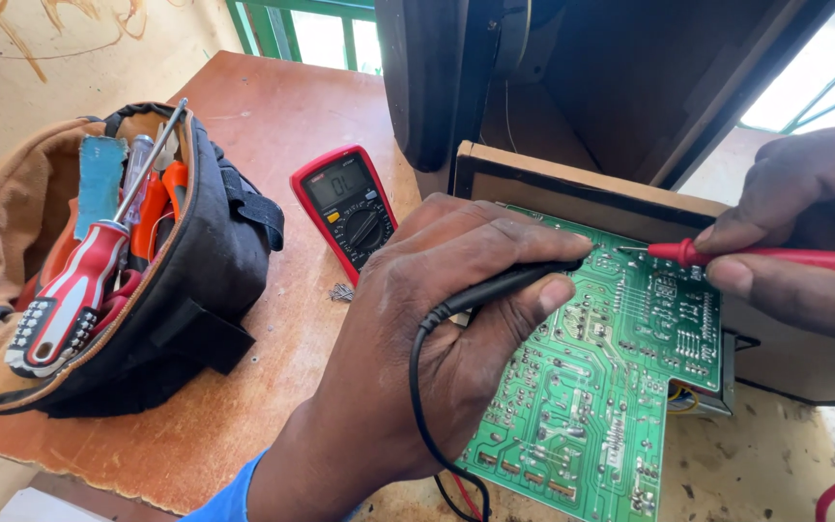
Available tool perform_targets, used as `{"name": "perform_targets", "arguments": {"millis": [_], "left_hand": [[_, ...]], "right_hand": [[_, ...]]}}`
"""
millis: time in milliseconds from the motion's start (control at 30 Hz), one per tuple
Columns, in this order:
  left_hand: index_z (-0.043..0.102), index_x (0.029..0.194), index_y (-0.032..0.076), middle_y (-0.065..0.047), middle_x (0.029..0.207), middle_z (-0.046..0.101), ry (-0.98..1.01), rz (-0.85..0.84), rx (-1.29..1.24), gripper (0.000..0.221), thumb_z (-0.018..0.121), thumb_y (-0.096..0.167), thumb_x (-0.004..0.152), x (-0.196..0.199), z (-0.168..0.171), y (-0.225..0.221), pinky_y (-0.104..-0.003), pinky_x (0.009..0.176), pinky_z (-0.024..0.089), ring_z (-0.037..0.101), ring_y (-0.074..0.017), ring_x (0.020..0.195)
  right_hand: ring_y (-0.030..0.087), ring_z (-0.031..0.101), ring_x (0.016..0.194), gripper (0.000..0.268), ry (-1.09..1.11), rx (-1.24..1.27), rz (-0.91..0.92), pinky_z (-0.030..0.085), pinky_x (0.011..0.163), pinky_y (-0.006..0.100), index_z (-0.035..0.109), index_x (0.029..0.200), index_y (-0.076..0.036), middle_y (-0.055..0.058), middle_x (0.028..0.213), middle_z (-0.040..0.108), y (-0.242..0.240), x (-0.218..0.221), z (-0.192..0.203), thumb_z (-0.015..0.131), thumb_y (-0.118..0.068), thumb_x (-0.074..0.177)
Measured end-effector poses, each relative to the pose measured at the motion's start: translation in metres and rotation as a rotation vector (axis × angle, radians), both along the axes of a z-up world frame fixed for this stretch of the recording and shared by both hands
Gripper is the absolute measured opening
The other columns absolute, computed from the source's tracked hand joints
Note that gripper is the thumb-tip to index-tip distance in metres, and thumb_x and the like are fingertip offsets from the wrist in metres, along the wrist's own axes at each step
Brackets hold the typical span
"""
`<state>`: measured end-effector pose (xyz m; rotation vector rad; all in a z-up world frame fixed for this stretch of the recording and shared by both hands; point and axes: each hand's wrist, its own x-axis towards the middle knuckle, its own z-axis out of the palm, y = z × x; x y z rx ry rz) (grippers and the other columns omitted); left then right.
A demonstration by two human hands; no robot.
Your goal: Using a multimeter to test electrical components on a circuit board during a repair.
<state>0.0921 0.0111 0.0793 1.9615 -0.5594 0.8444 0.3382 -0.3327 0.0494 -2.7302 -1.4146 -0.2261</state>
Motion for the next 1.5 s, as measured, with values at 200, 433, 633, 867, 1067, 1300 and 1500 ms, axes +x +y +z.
{"name": "perform_targets", "arguments": {"millis": [200, 433, 633, 867, 1067, 1300, 1500], "left_hand": [[0.071, 0.109, 0.008, -0.009, 0.108, 0.078, 0.008, 0.010, 0.000, 0.022, 0.058, 0.024, 0.099, 0.000, 0.001, -0.002, -0.037, 0.098, 0.052, 0.074, -0.0247, 0.102], [0.072, 0.110, 0.010, -0.007, 0.109, 0.079, 0.021, 0.040, 0.008, 0.022, 0.061, 0.023, 0.097, 0.000, 0.004, -0.005, -0.035, 0.096, 0.053, 0.074, -0.0232, 0.102], [0.074, 0.108, 0.011, -0.004, 0.106, 0.079, 0.052, 0.062, -0.007, 0.022, 0.061, 0.025, 0.096, -0.001, 0.007, -0.008, -0.033, 0.095, 0.053, 0.073, -0.0210, 0.102], [0.074, 0.109, 0.012, -0.004, 0.107, 0.079, 0.066, 0.061, -0.006, 0.022, 0.061, 0.024, 0.096, -0.002, 0.009, -0.008, -0.033, 0.096, 0.052, 0.072, -0.0206, 0.103], [0.074, 0.109, 0.012, -0.005, 0.106, 0.079, 0.052, 0.057, -0.023, 0.021, 0.063, 0.023, 0.095, 0.000, 0.006, -0.008, -0.034, 0.096, 0.052, 0.073, -0.0212, 0.102], [0.073, 0.109, 0.011, -0.006, 0.107, 0.079, 0.040, 0.044, -0.024, 0.020, 0.063, 0.021, 0.095, -0.002, 0.005, -0.005, -0.035, 0.098, 0.051, 0.073, -0.0226, 0.103], [0.072, 0.109, 0.009, -0.007, 0.108, 0.078, 0.020, 0.025, -0.026, 0.019, 0.062, 0.020, 0.096, -0.002, 0.004, -0.003, -0.035, 0.098, 0.052, 0.073, -0.0230, 0.103]], "right_hand": [[0.009, 0.042, 0.045, 0.034, -0.014, 0.112, -0.033, 0.030, 0.051, 0.026, 0.082, 0.112, -0.048, -0.011, 0.063, 0.045, 0.021, -0.040, 0.020, 0.070, -0.040, 0.082], [0.010, 0.055, 0.042, 0.009, 0.114, 0.400, -0.046, 0.037, 0.043, 0.025, 0.087, 0.079, -0.020, -0.004, 0.053, 0.072, 0.092, -0.132, 0.089, 0.083, -0.025, 0.073], [0.006, 0.088, 0.064, 0.054, 0.490, 0.090, 0.729, 0.066, 0.055, 0.020, 0.069, 0.127, -0.013, -0.006, 0.091, 0.085, 0.060, -0.052, 0.091, 0.063, -0.053, 0.091], [0.010, 0.046, 0.037, 0.019, 0.174, 0.406, 0.063, 0.032, 0.036, 0.024, 0.073, 0.055, -0.016, -0.004, 0.043, 0.060, 0.078, -0.122, 0.092, 0.076, -0.028, 0.069], [0.006, 0.054, 0.040, 0.014, 0.256, 0.354, 0.194, 0.035, 0.035, 0.021, 0.079, 0.061, -0.019, -0.008, 0.047, 0.066, 0.068, -0.099, 0.092, 0.080, -0.028, 0.071], [0.005, 0.054, 0.039, 0.013, 0.192, 0.438, 0.102, 0.038, 0.036, 0.019, 0.074, 0.060, -0.018, -0.008, 0.048, 0.067, 0.073, -0.117, 0.076, 0.076, -0.026, 0.071], [0.006, 0.044, 0.034, 0.022, 0.163, 0.415, 0.040, 0.031, 0.033, 0.022, 0.076, 0.062, -0.020, -0.008, 0.044, 0.067, 0.076, -0.118, 0.072, 0.075, -0.039, 0.072]]}}
